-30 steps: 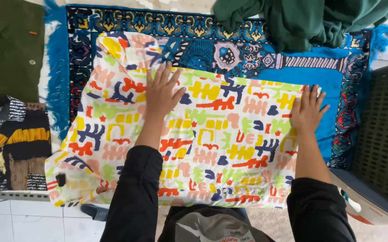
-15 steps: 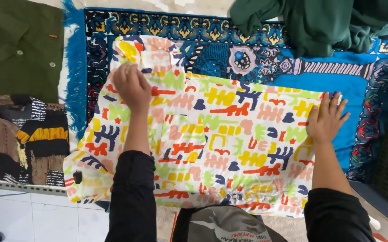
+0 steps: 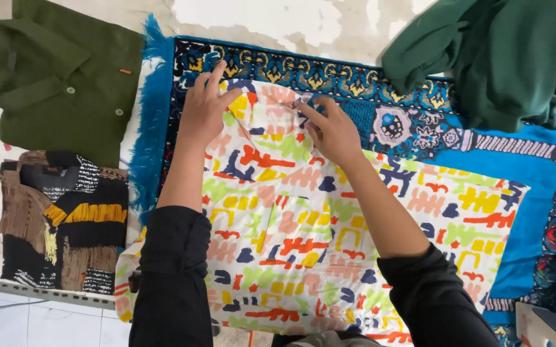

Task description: The person irons a colorful patterned cloth on a table covered with a blue rug. They spray water on the cloth, smooth it with their hands, and use an iron to press it flat. The person folds the cloth and continues ironing different sections.

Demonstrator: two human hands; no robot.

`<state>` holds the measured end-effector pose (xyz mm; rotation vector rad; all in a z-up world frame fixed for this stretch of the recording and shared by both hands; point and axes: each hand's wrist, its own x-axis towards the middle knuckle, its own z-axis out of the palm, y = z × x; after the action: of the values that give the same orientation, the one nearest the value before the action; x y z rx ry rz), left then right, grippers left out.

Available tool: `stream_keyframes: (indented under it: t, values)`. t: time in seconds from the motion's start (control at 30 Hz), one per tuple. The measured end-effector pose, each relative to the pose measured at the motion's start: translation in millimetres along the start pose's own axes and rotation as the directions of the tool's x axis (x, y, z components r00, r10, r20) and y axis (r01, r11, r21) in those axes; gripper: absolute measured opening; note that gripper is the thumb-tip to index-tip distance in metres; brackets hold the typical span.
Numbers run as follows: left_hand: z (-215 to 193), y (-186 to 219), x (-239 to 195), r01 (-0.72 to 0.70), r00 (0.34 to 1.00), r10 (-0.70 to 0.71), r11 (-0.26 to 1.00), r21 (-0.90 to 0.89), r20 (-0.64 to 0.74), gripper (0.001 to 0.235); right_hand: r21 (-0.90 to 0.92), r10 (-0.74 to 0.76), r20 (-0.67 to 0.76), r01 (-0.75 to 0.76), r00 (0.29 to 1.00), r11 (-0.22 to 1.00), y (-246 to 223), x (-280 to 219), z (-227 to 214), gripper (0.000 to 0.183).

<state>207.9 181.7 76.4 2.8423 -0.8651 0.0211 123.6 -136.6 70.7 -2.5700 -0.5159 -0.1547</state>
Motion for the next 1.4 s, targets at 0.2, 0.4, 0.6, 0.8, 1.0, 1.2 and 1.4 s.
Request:
stream_keyframes:
  t: [0.2,0.4,0.6,0.8,1.0,1.2,1.4]
  values:
    - [14,-32,0,0.016,0.996,-0.04,0.962,-0.273,-0.083,0.022,0.067,-0.009,0.027,0.007,1.0,0.998,37,41,27,0.008]
    - [-3,-44,9,0.158,0.98,-0.197,0.876,-0.456,-0.04,0.008,0.37,0.245,0.12,-0.272,0.962,0.889,55,50,12,0.022]
    - [29,-45,32,0.209,0.961,-0.249,0.94,-0.268,-0.123,0.009,0.383,0.301,0.194,-0.354,0.934,0.853,60,57,17,0.028]
    - [15,-20,63,0.036,0.995,-0.047,0.991,-0.128,-0.085,0.043,0.227,0.18,0.157,-0.213,0.971,0.95,45,60,15,0.025]
    - [4,-9,68,-0.129,0.992,0.119,0.891,-0.435,-0.05,0.021,0.478,-0.094,0.015,0.075,0.995,0.875,28,57,-4,0.018]
    - [-26,-9,47,0.049,0.936,0.17,0.805,-0.591,0.309,0.016,0.683,-0.088,0.183,-0.062,0.979,0.727,35,44,-15,0.016]
    - [-56,8,48,-0.062,0.869,0.049,0.998,0.01,0.492,0.029,0.412,-0.058,0.328,-0.088,0.943,0.907,20,54,-42,0.008]
